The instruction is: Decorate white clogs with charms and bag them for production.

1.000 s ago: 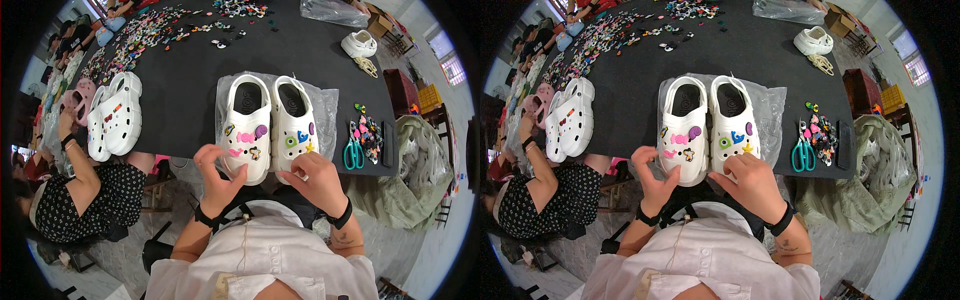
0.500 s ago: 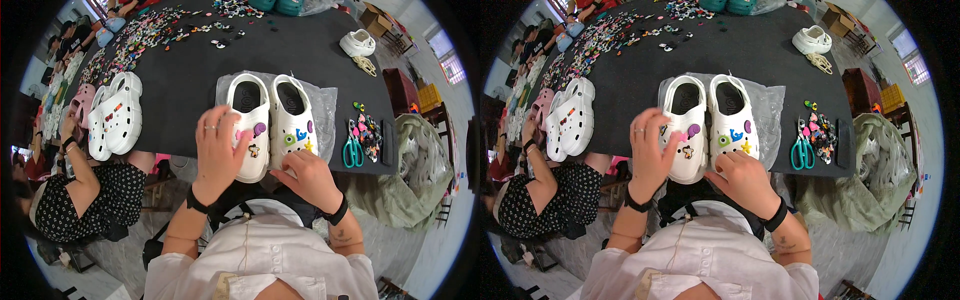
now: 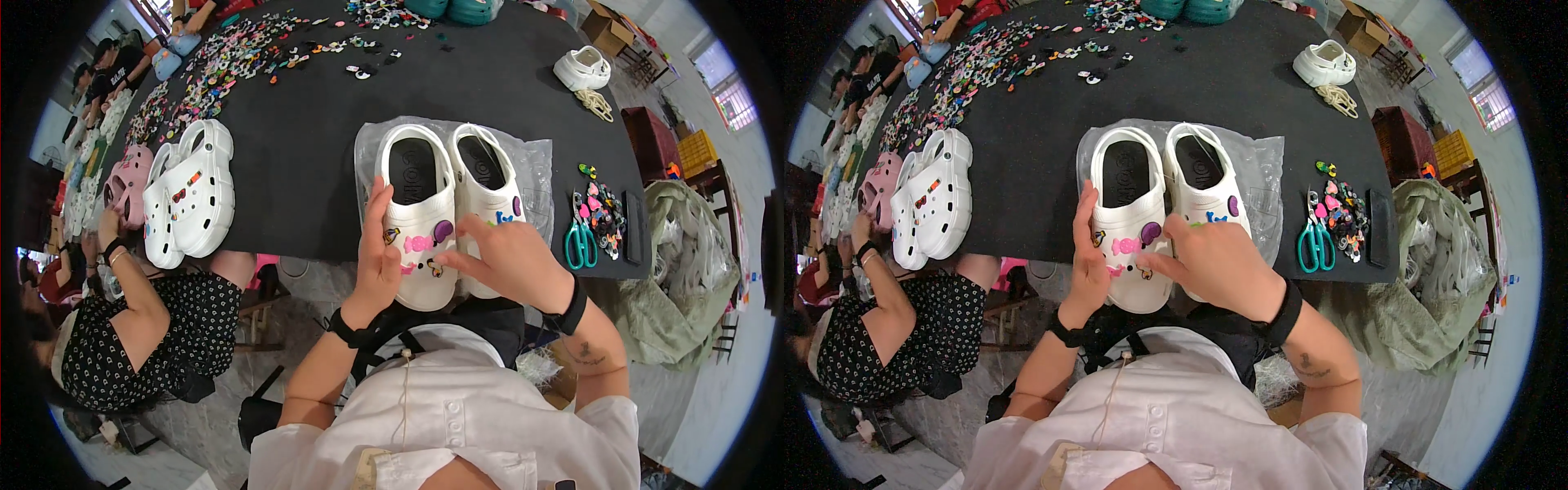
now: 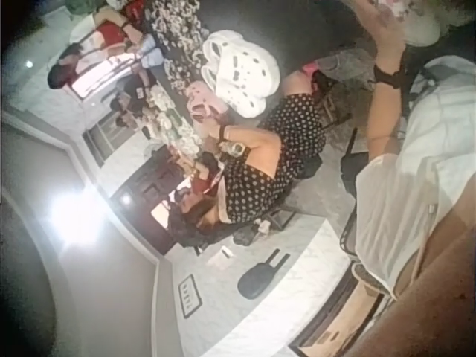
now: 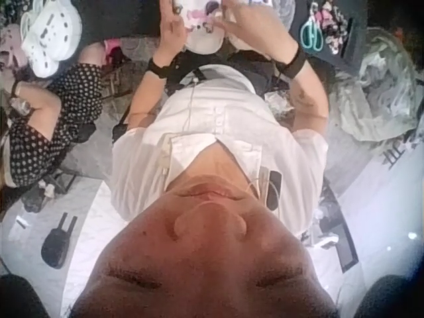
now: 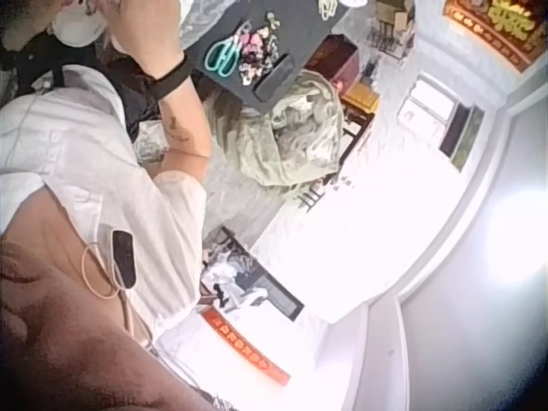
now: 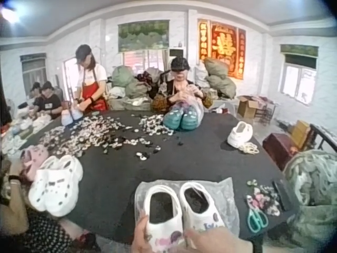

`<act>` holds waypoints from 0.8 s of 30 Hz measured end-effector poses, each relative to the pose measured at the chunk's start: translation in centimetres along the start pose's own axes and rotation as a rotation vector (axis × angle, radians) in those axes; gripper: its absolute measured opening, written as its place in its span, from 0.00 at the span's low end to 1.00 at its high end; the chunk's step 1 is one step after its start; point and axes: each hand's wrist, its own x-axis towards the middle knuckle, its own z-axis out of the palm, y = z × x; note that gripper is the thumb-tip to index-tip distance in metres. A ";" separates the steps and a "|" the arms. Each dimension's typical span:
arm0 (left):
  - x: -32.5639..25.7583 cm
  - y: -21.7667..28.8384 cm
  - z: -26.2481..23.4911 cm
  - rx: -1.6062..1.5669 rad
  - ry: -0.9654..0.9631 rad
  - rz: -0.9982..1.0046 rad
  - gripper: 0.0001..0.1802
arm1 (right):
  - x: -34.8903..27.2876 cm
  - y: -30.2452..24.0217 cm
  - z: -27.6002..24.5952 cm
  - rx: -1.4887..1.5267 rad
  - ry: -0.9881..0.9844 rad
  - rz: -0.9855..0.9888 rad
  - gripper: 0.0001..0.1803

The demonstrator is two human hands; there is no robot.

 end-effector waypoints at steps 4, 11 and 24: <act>-0.7 -1.3 -0.2 0.059 0.017 0.100 0.54 | 1.4 -0.5 1.1 -0.076 0.009 -0.009 0.28; -0.8 -1.6 -0.5 0.199 -0.009 0.186 0.55 | 1.8 -1.1 1.4 -0.177 0.000 0.015 0.28; -1.1 -1.2 -0.1 0.046 0.010 0.021 0.59 | 0.7 -0.1 1.1 -0.179 -0.021 -0.086 0.17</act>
